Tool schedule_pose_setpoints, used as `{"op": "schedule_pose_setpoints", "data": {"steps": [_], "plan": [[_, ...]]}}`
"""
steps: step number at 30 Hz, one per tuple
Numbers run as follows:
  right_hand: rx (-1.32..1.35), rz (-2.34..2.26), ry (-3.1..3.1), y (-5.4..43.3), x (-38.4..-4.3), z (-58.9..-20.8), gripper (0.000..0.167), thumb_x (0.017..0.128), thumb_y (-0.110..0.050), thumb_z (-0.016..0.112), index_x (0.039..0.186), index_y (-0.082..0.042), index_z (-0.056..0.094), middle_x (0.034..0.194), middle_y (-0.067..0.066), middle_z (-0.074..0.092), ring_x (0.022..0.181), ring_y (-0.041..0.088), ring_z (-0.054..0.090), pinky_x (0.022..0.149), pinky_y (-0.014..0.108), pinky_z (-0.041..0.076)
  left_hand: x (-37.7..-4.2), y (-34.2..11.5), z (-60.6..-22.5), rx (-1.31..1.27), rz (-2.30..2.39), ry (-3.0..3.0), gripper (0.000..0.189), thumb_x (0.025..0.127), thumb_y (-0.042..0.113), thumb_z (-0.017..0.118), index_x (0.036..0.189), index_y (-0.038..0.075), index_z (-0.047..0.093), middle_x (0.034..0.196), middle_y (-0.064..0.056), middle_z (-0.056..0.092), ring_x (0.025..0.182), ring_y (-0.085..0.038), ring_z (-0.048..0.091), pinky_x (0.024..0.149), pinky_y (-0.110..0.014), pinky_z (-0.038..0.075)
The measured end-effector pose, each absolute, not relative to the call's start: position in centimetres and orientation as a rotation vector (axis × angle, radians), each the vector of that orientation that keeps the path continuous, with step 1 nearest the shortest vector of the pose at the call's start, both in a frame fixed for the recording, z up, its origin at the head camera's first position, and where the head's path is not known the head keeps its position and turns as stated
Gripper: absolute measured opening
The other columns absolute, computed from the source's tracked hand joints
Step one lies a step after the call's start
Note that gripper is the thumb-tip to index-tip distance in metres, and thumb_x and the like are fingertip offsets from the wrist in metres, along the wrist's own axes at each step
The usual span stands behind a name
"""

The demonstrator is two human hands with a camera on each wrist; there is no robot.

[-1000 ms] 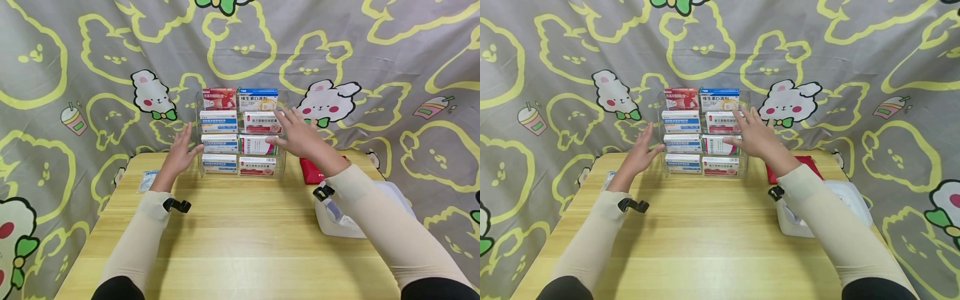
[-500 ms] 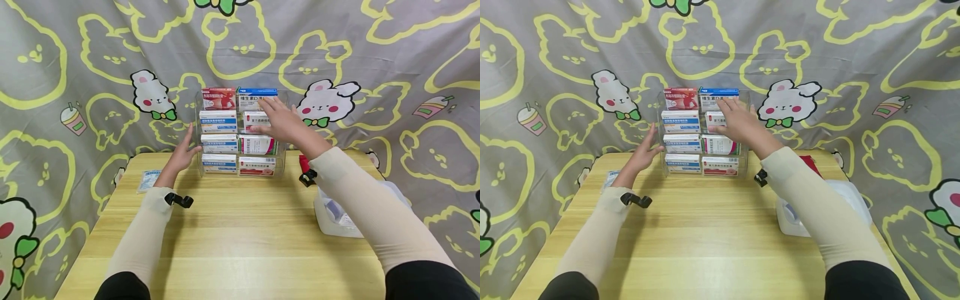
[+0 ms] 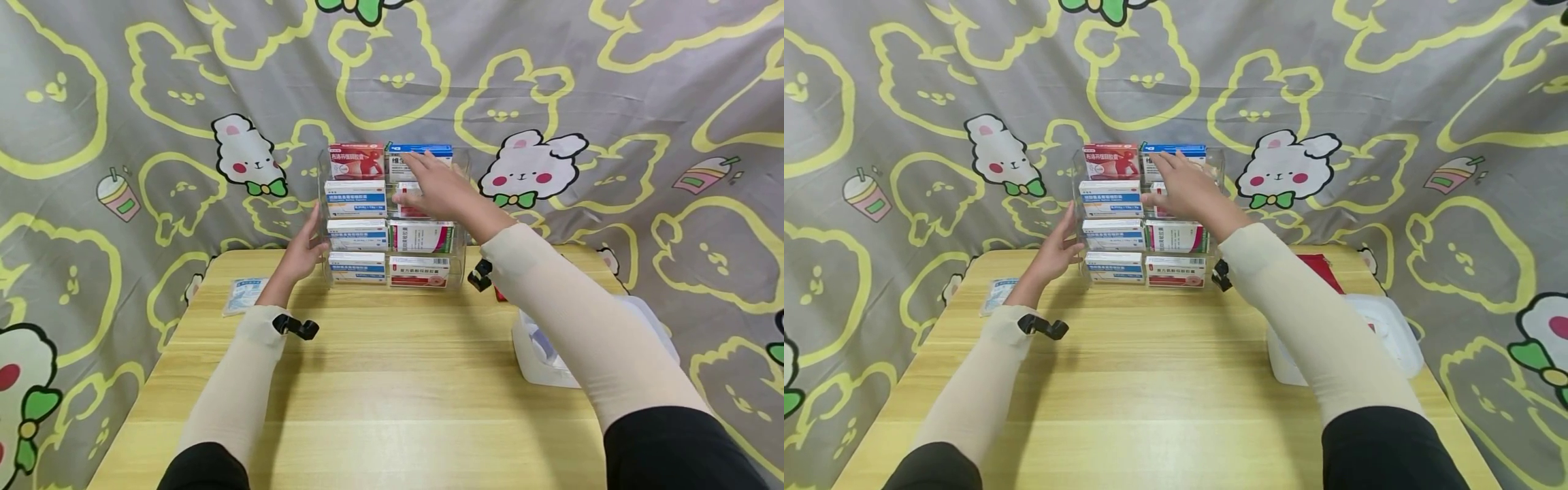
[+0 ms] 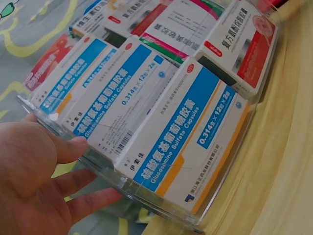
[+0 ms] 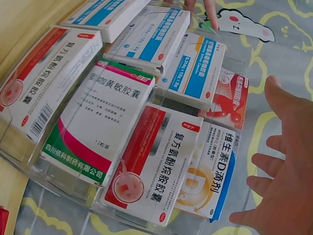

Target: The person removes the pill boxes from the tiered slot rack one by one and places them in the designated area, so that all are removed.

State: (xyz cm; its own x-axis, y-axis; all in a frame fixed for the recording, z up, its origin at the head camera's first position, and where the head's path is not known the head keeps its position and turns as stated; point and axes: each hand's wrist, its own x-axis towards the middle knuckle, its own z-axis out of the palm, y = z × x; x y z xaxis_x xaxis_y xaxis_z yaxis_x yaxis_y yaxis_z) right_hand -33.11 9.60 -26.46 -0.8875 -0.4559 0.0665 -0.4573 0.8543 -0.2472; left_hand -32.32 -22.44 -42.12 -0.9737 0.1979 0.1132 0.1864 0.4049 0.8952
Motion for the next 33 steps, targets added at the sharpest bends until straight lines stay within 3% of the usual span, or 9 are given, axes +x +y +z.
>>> {"op": "schedule_pose_setpoints", "data": {"steps": [12,19,33], "plan": [[0.742,0.503,-2.983,8.2,-34.9,-26.1,0.087,0.103,-0.053,0.058,0.168,-0.022,0.01,0.174,0.004,0.013,0.16,0.028,0.004,0.128,0.056,0.007,-32.7,-22.9,-42.9,0.322,1.622,2.677,0.096,0.106,-0.004,0.049,0.158,0.061,0.002,0.172,-0.009,0.014,0.145,-0.049,0.038,0.092,-0.056,0.058],[0.73,0.563,-2.986,7.7,-35.9,-25.8,0.082,0.105,-0.048,0.055,0.168,-0.023,0.009,0.174,0.003,0.012,0.159,0.028,0.014,0.128,0.049,0.017,-32.6,-22.9,-43.0,0.346,1.567,2.697,0.097,0.106,-0.002,0.05,0.155,0.065,-0.001,0.172,-0.005,0.016,0.144,-0.048,0.041,0.089,-0.051,0.06],[0.705,0.645,-3.02,7.2,-36.1,-26.5,0.083,0.104,-0.046,0.06,0.168,-0.025,0.011,0.173,0.003,0.013,0.159,0.028,0.014,0.127,0.051,0.018,-32.5,-23.0,-43.0,0.356,1.532,2.7,0.098,0.107,-0.001,0.049,0.153,0.067,-0.004,0.173,-0.003,0.015,0.143,-0.046,0.043,0.084,-0.054,0.061]]}}
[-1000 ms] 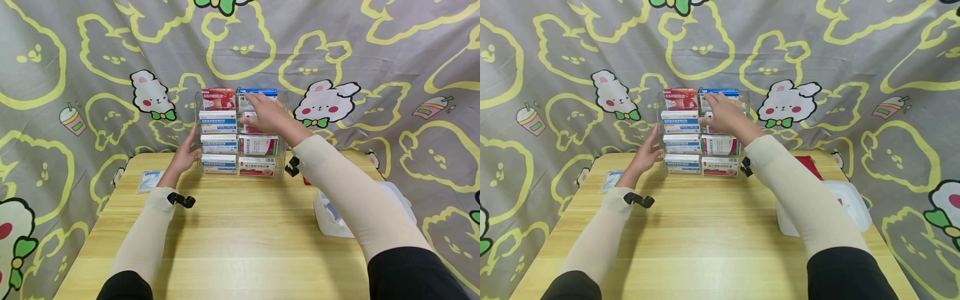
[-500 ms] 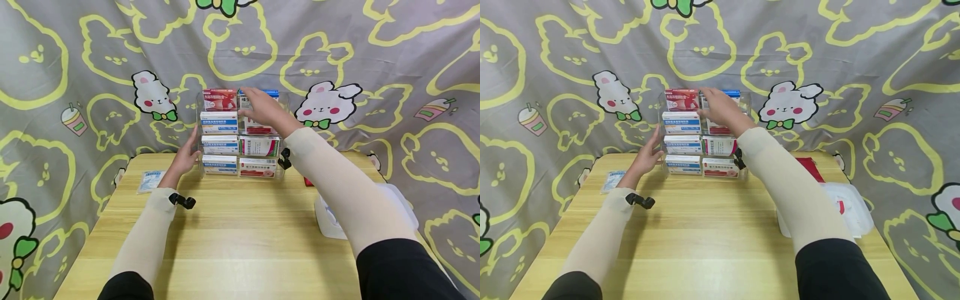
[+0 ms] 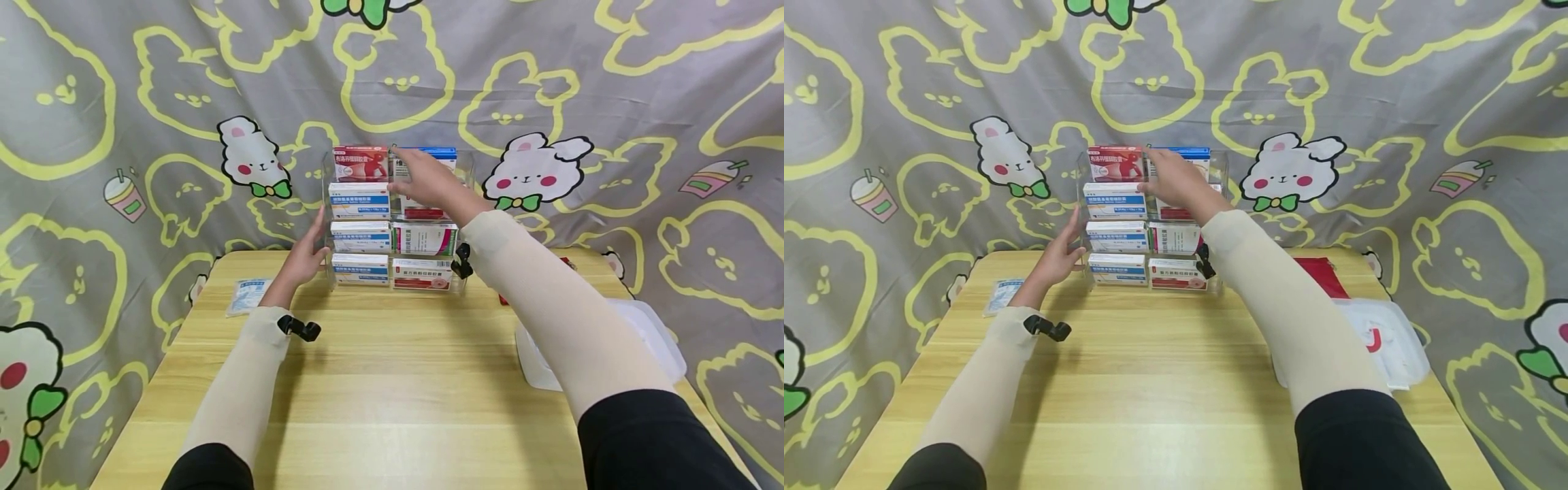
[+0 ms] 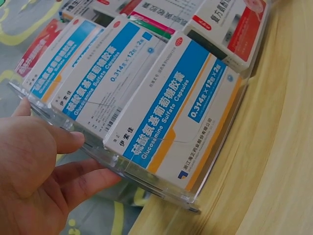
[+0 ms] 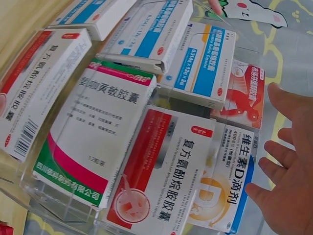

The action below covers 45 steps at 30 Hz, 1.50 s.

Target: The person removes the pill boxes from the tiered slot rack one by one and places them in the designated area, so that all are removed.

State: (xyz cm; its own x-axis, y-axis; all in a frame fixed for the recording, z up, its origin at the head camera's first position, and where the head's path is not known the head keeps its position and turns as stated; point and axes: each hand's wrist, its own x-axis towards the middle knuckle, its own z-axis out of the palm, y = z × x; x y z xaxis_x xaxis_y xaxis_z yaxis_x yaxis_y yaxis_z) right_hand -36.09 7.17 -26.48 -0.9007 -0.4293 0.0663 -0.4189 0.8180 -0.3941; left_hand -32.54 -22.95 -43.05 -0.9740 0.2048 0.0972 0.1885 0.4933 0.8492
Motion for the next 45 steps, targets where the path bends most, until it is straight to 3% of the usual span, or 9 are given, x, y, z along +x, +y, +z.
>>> {"op": "schedule_pose_setpoints", "data": {"steps": [20,32,38,45], "plan": [[-0.899,-0.631,2.921,7.4,-34.3,-29.6,0.083,0.101,-0.042,0.067,0.167,-0.021,0.021,0.171,0.008,0.023,0.157,0.031,0.022,0.125,0.052,0.025,-32.8,-23.2,-43.2,0.352,1.52,2.696,0.099,0.107,-0.001,0.049,0.154,0.067,-0.006,0.173,-0.007,0.014,0.142,-0.047,0.044,0.079,-0.049,0.063],[-0.965,-0.627,2.855,7.0,-32.7,-32.3,0.08,0.102,-0.044,0.065,0.166,-0.018,0.024,0.17,0.009,0.025,0.156,0.032,0.024,0.125,0.052,0.025,-32.8,-23.2,-43.2,0.347,1.522,2.674,0.1,0.107,0.0,0.05,0.152,0.068,-0.007,0.173,-0.01,0.014,0.147,-0.045,0.038,0.085,-0.062,0.059],[-0.998,-0.642,2.839,6.3,-32.1,-34.0,0.079,0.101,-0.039,0.069,0.165,-0.017,0.028,0.169,0.01,0.029,0.155,0.032,0.028,0.124,0.052,0.028,-32.8,-23.3,-43.2,0.348,1.532,2.656,0.098,0.108,0.0,0.049,0.153,0.068,-0.006,0.173,-0.01,0.012,0.143,-0.05,0.041,0.087,-0.062,0.058],[-0.994,-0.658,2.8,5.7,-31.5,-36.1,0.076,0.101,-0.039,0.068,0.164,-0.017,0.031,0.168,0.007,0.032,0.155,0.028,0.028,0.125,0.047,0.027,-32.8,-23.4,-43.2,0.367,1.526,2.649,0.098,0.107,-0.001,0.049,0.154,0.065,-0.008,0.173,-0.011,0.011,0.148,-0.046,0.035,0.085,-0.059,0.059]]}}
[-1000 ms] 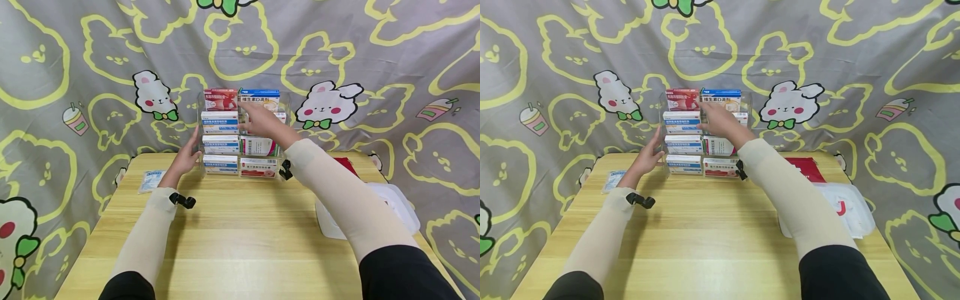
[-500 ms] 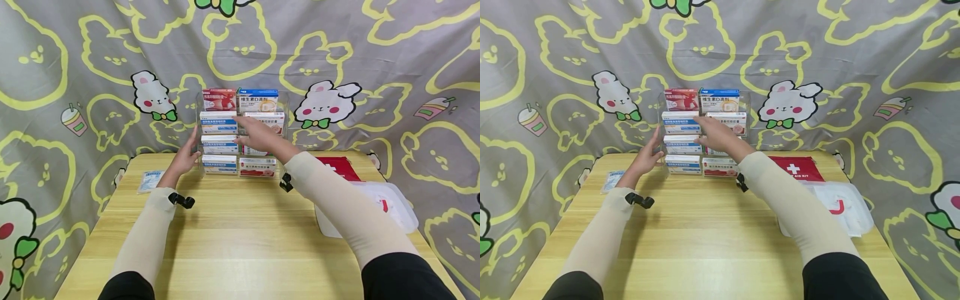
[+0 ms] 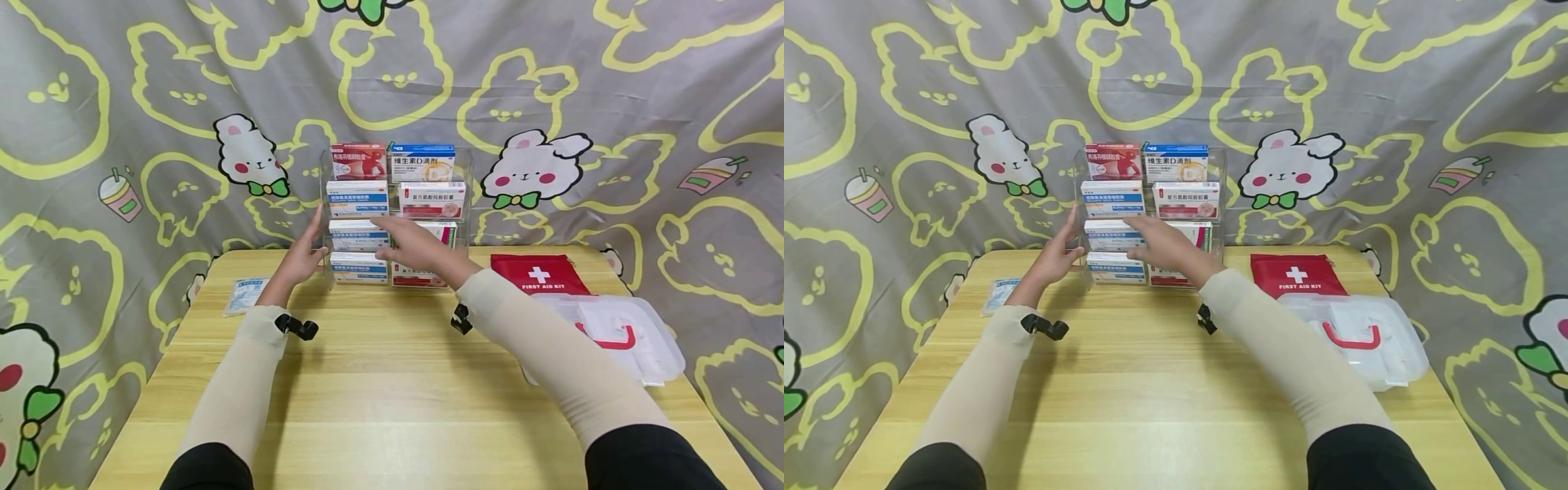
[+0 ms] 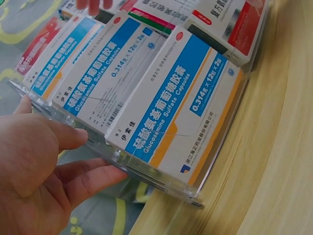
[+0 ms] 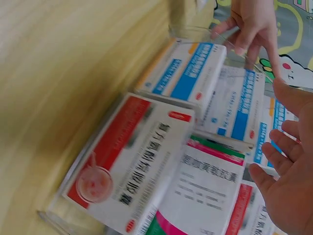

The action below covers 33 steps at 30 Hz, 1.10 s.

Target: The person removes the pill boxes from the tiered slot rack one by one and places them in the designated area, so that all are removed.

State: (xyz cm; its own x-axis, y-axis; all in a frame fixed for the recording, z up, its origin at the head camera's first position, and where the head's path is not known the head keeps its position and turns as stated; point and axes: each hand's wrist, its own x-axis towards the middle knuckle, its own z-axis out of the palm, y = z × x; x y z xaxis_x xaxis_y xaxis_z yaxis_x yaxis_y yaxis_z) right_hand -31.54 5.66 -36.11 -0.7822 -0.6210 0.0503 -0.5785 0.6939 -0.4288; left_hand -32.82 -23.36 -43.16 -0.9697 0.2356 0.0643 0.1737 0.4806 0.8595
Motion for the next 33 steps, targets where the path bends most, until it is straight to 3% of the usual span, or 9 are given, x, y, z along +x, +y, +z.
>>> {"op": "schedule_pose_setpoints", "data": {"steps": [22,29,33], "plan": [[-0.897,-0.76,2.767,5.1,-31.4,-41.3,0.067,0.101,-0.033,0.069,0.159,-0.015,0.041,0.161,0.011,0.043,0.149,0.03,0.039,0.123,0.046,0.032,-32.7,-23.4,-43.1,0.364,1.518,2.651,0.1,0.107,0.0,0.05,0.153,0.068,-0.008,0.173,-0.008,0.013,0.152,-0.04,0.031,0.08,-0.051,0.063],[-0.904,-0.838,2.799,5.0,-31.1,-41.9,0.059,0.101,-0.028,0.07,0.154,-0.012,0.05,0.15,0.01,0.055,0.139,0.029,0.05,0.118,0.045,0.04,-32.8,-23.3,-43.1,0.356,1.501,2.651,0.101,0.107,-0.001,0.049,0.152,0.068,-0.009,0.173,-0.012,0.011,0.149,-0.044,0.035,0.082,-0.054,0.062],[-0.894,-0.857,2.814,4.9,-31.0,-42.5,0.058,0.1,-0.026,0.072,0.152,-0.01,0.052,0.15,0.01,0.056,0.14,0.029,0.049,0.118,0.045,0.039,-32.7,-23.3,-43.0,0.356,1.498,2.647,0.1,0.107,0.0,0.049,0.151,0.069,-0.009,0.172,-0.014,0.011,0.147,-0.046,0.037,0.083,-0.056,0.061]]}}
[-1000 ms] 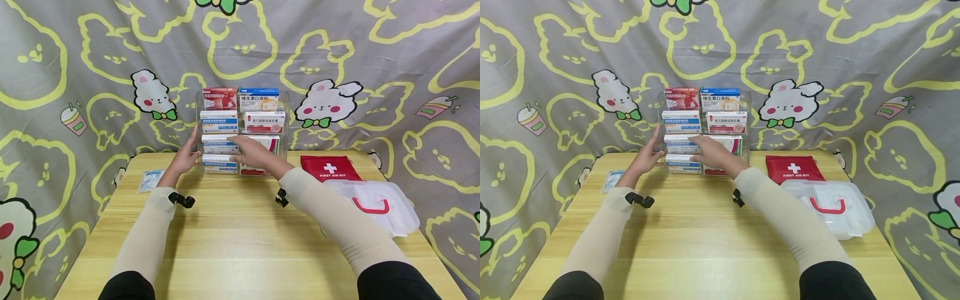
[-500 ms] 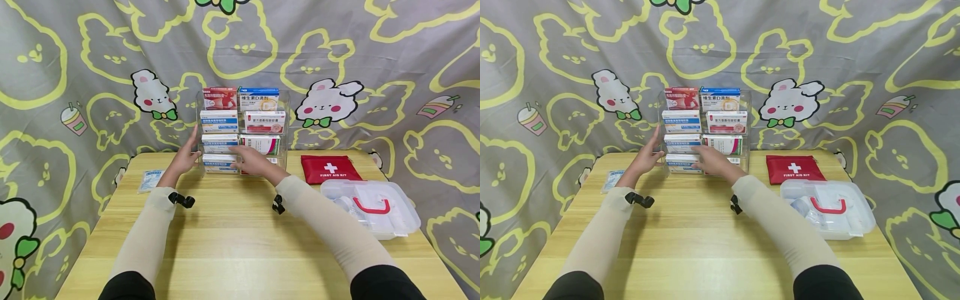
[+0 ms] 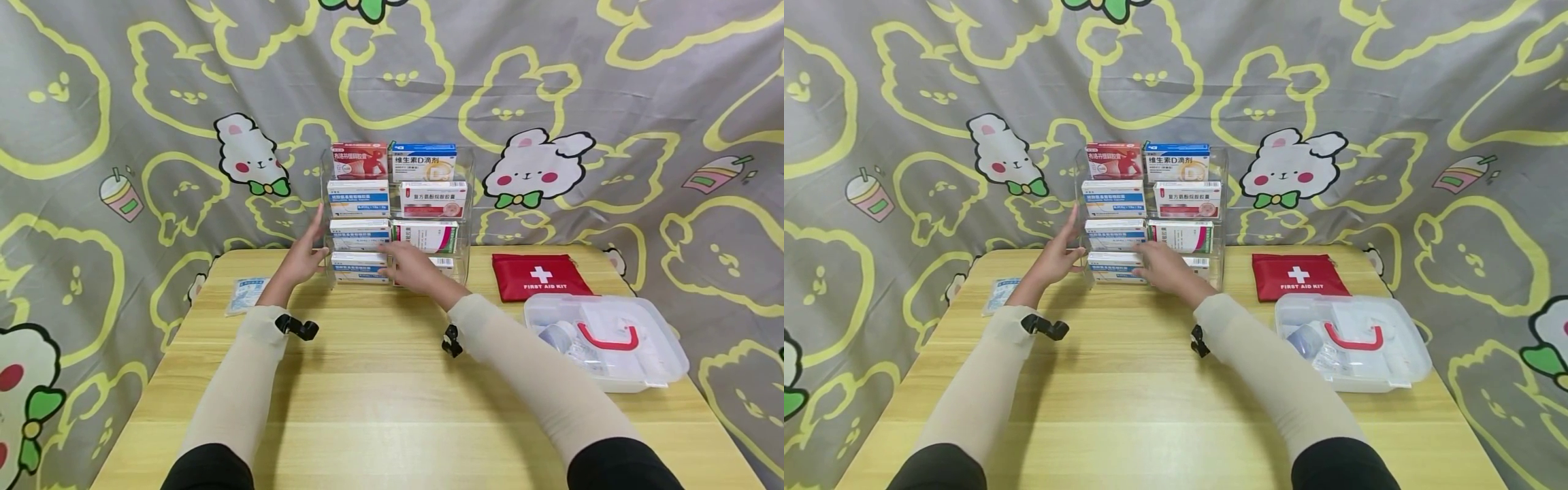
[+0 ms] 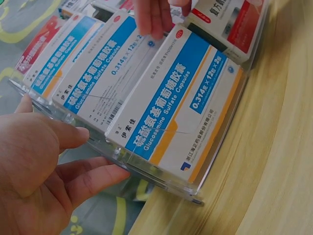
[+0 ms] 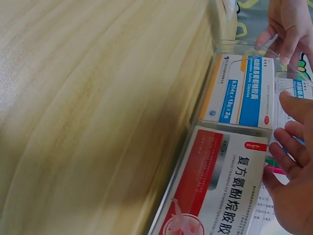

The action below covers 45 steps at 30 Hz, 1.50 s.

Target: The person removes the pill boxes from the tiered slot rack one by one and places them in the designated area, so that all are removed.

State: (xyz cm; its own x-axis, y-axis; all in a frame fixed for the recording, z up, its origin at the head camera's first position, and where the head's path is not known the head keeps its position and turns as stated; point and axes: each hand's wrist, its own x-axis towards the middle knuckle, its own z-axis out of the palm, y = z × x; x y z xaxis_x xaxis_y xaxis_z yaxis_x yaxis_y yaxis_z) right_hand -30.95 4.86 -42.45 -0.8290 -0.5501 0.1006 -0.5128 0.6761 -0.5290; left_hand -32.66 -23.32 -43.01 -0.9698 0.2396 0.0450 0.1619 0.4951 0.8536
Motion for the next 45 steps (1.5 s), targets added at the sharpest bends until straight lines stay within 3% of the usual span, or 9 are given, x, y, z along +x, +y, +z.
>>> {"op": "schedule_pose_setpoints", "data": {"steps": [5,12,21,29,37,45], "plan": [[-0.881,-0.855,2.832,4.8,-31.0,-43.2,0.059,0.099,-0.026,0.072,0.152,-0.01,0.052,0.156,0.01,0.05,0.146,0.03,0.043,0.123,0.045,0.032,-32.7,-23.3,-43.1,0.357,1.51,2.632,0.099,0.107,0.0,0.05,0.152,0.067,-0.008,0.172,-0.014,0.011,0.146,-0.047,0.038,0.084,-0.058,0.06],[-0.806,-0.966,2.807,4.8,-31.1,-43.6,0.052,0.099,-0.022,0.072,0.148,-0.011,0.056,0.146,0.007,0.058,0.131,0.027,0.056,0.113,0.042,0.045,-32.8,-23.3,-43.2,0.369,1.507,2.628,0.099,0.107,0.0,0.049,0.154,0.065,-0.009,0.172,-0.012,0.012,0.144,-0.048,0.041,0.084,-0.06,0.059],[-0.655,-1.162,2.749,4.3,-31.4,-44.0,0.041,0.101,-0.017,0.069,0.142,-0.014,0.062,0.138,0.005,0.062,0.122,0.023,0.06,0.104,0.038,0.052,-32.8,-23.4,-43.3,0.391,1.508,2.636,0.1,0.107,-0.003,0.047,0.153,0.066,-0.009,0.172,-0.012,0.014,0.139,-0.05,0.045,0.083,-0.06,0.059],[-0.638,-1.204,2.765,3.9,-31.2,-43.9,0.037,0.099,-0.009,0.071,0.136,-0.011,0.067,0.131,0.005,0.064,0.121,0.023,0.061,0.103,0.038,0.053,-32.7,-23.5,-43.3,0.383,1.508,2.639,0.1,0.107,-0.002,0.048,0.155,0.064,-0.01,0.171,-0.016,0.014,0.136,-0.051,0.048,0.083,-0.061,0.059],[-0.63,-1.176,2.774,3.9,-31.2,-43.8,0.031,0.098,-0.006,0.07,0.129,-0.012,0.072,0.136,0.005,0.063,0.125,0.025,0.06,0.105,0.038,0.052,-32.8,-23.7,-43.5,0.389,1.5,2.64,0.1,0.107,-0.001,0.048,0.153,0.065,-0.009,0.171,-0.016,0.012,0.141,-0.05,0.043,0.082,-0.06,0.06],[-0.58,-1.201,2.742,3.9,-31.2,-43.7,0.034,0.097,-0.006,0.071,0.13,-0.013,0.072,0.145,0.006,0.061,0.124,0.025,0.061,0.104,0.04,0.053,-32.8,-23.6,-43.5,0.399,1.511,2.626,0.1,0.107,-0.001,0.049,0.154,0.065,-0.01,0.172,-0.012,0.013,0.144,-0.048,0.04,0.083,-0.063,0.059]]}}
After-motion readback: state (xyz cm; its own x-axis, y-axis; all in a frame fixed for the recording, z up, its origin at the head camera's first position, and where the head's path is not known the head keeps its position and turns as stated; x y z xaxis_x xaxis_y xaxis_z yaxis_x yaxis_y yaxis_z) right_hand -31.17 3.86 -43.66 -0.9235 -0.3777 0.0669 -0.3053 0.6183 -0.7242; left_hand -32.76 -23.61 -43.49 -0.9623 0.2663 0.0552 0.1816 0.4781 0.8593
